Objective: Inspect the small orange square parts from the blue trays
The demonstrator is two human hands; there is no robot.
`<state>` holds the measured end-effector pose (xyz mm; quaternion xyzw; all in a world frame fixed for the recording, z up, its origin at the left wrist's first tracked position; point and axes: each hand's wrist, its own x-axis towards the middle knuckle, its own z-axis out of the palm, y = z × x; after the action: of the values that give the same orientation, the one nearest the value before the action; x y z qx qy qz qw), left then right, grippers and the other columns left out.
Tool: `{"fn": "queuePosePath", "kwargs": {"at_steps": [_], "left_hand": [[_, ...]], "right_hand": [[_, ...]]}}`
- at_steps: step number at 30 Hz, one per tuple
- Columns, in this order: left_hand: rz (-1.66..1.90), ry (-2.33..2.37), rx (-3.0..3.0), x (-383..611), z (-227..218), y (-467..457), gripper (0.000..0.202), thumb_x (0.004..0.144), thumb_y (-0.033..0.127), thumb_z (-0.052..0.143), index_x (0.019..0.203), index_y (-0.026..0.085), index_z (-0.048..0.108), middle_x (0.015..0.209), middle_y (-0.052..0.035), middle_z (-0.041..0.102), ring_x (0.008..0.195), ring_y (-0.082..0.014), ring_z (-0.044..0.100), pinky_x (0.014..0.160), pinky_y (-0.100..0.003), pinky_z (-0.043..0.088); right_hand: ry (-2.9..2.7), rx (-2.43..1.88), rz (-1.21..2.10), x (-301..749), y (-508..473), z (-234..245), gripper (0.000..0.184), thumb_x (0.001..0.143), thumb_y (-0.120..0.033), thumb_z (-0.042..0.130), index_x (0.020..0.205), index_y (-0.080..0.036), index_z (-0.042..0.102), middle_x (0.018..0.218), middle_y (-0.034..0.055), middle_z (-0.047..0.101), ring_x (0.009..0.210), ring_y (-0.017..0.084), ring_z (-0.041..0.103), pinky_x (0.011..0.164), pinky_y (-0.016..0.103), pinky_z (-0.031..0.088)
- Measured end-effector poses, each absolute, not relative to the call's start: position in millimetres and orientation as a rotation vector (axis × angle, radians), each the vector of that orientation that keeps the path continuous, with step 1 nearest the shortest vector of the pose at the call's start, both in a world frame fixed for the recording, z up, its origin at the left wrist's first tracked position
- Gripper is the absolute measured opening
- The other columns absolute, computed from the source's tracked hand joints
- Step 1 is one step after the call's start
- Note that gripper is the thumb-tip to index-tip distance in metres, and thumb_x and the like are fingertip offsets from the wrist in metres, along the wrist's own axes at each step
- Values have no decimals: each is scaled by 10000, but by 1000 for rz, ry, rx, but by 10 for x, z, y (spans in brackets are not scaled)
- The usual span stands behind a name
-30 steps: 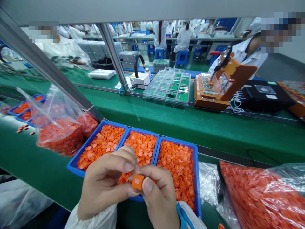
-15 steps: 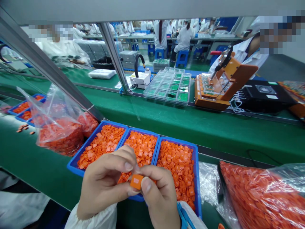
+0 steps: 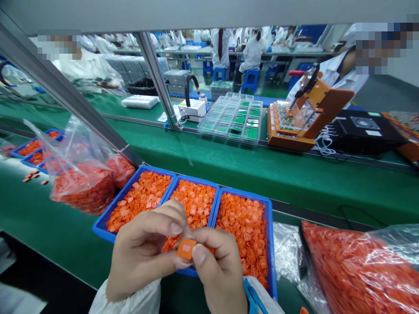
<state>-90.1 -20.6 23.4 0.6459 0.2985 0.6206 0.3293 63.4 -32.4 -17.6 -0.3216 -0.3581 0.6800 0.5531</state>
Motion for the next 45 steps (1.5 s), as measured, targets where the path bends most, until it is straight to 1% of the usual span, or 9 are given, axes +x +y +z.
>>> {"fn": "queuePosePath", "kwargs": {"at_steps": [5,11,15,19,24,28,32,38,45], "left_hand": [[1624,773,1689,-880,232,-204,344,843,170,870,1140,223,705,936,-47,765,854,-185,707,785,-333,578],[1727,854,1702,-1027,195,-197,347,840,172,868,1146,219,711,924,-40,744,860,-190,679,830,-356,563],[1692,1297,1725,-1276,185,-210,339,838,94,836,1123,239,723,1001,-35,719,973,-199,653,892,-338,531],[1437,1385,1785,-1285,267,-263,269,901,154,783,1134,270,712,1150,-47,697,1137,-223,646,984,-345,530],[1106,1336,1966,-961,380,-341,260,882,151,749,1120,252,730,1311,-85,635,1258,-261,610,1045,-395,532],[1016,1425,2025,-875,378,-344,251,893,95,692,1071,255,767,1359,-93,609,1334,-286,567,1087,-448,515],[1017,1397,1995,-926,360,-343,150,979,140,627,1009,241,733,1294,-87,604,1277,-248,587,1015,-385,544],[1191,1290,2015,-951,314,-367,135,1077,247,538,968,208,607,1221,-78,587,1196,-177,594,966,-280,526],[1470,926,2194,-1010,253,-256,110,1076,212,569,967,200,566,1103,-23,776,1035,-154,732,942,-327,511]], "right_hand": [[-843,-803,1654,672,-332,-221,288,829,-491,836,837,-203,830,652,46,635,590,172,539,550,293,470],[-709,-601,1815,556,-236,8,349,946,-534,676,855,-218,789,513,-73,336,474,96,253,472,232,263],[-613,-517,1892,525,-179,73,311,1032,-488,551,935,-248,725,558,-78,357,472,93,220,474,228,255],[-658,-574,1926,523,-182,36,359,1041,-560,503,1017,-256,693,585,-88,321,484,92,181,471,224,220],[-804,-787,1888,542,-268,-91,611,891,-811,538,1207,-299,647,707,-47,446,542,108,306,500,224,315],[-878,-945,1817,576,-314,-154,670,849,-847,557,1289,-346,619,911,23,578,694,170,507,594,274,468],[-936,-857,1879,597,-317,-160,631,847,-832,585,1267,-363,632,1050,48,628,784,183,561,671,283,516],[-937,-744,1852,552,-317,-110,516,929,-741,571,1233,-335,667,785,-20,507,584,116,347,526,224,342],[-973,-651,1731,540,-294,-97,469,907,-670,679,854,-207,735,654,-34,397,596,124,334,550,259,326]]}}
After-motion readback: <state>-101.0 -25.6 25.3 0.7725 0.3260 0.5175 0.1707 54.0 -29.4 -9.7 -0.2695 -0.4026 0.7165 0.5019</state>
